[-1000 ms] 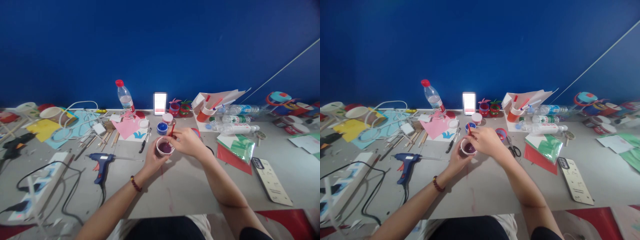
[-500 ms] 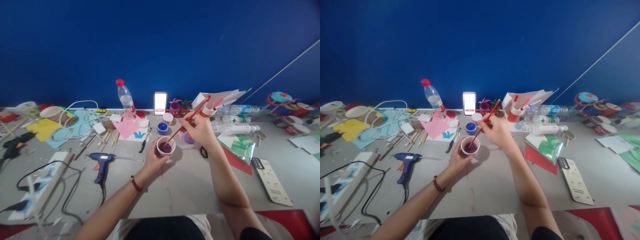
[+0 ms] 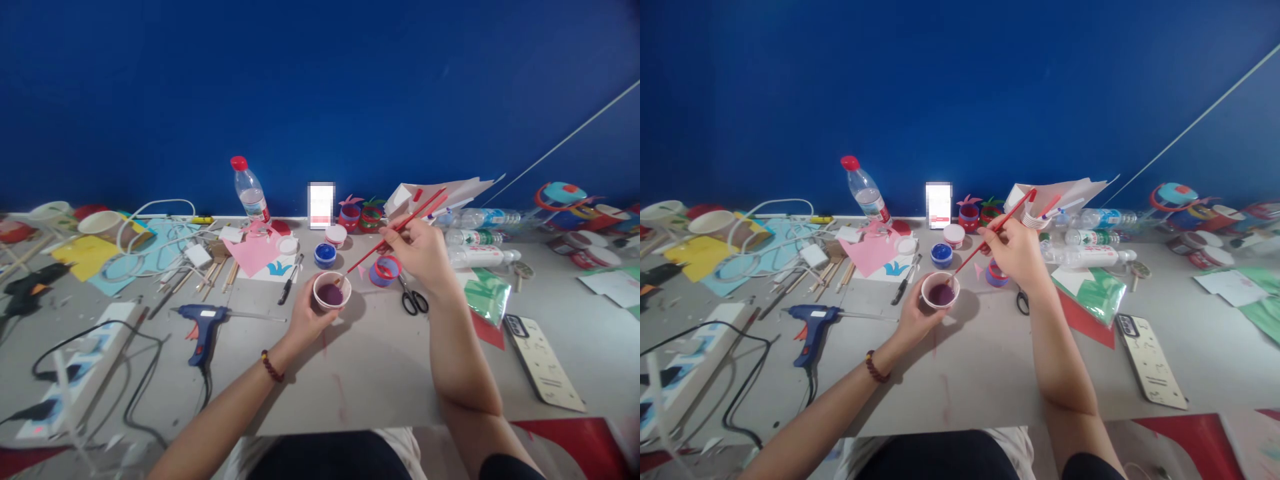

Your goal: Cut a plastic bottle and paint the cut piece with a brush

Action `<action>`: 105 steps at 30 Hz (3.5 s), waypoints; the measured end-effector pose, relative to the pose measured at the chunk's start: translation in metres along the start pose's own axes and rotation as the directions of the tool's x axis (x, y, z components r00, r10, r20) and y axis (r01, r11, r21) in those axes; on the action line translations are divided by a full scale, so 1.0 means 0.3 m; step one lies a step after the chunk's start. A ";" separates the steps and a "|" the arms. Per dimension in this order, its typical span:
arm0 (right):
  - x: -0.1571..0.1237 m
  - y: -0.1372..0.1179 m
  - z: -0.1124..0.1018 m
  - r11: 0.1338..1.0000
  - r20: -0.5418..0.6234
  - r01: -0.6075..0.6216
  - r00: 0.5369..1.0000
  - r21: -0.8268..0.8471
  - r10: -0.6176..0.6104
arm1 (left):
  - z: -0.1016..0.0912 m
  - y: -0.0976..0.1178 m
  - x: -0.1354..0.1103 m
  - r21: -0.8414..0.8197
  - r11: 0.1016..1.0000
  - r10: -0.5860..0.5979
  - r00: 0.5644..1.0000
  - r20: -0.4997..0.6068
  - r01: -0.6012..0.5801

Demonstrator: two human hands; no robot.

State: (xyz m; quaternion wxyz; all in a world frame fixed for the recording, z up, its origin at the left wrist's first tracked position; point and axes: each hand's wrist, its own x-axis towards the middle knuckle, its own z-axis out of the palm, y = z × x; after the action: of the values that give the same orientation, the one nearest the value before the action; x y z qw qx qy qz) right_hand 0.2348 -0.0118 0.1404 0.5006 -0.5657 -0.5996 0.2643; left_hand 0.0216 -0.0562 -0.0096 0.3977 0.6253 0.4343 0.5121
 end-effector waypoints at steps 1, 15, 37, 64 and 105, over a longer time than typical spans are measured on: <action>0.000 0.001 -0.004 1.000 0.003 0.006 1.000 -0.006 -0.006 | 0.000 -0.001 0.000 -0.001 1.000 -0.002 1.000 0.000 0.002; -0.006 -0.016 -0.045 0.996 -0.016 0.044 0.999 -0.082 -0.046 | 0.000 -0.008 -0.001 0.002 1.000 -0.001 1.000 0.001 0.001; -0.012 -0.015 -0.070 0.995 -0.033 0.022 0.999 -0.097 -0.025 | -0.003 -0.016 -0.003 -0.021 1.000 -0.017 1.000 0.014 0.017; -0.012 -0.014 -0.098 0.991 -0.037 0.015 0.999 -0.130 -0.020 | -0.004 -0.021 -0.005 -0.003 1.000 -0.007 1.000 0.011 0.007; 0.018 0.001 -0.103 0.971 0.211 -0.149 0.972 0.186 0.109 | -0.002 -0.009 0.000 0.018 1.000 0.008 1.000 0.003 -0.008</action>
State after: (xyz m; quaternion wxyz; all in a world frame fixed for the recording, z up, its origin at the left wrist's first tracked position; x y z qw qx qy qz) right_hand 0.2634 -0.0143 0.1528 0.4745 -0.5209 -0.5787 0.4107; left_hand 0.0208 -0.0552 -0.0119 0.3904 0.6314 0.4359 0.5088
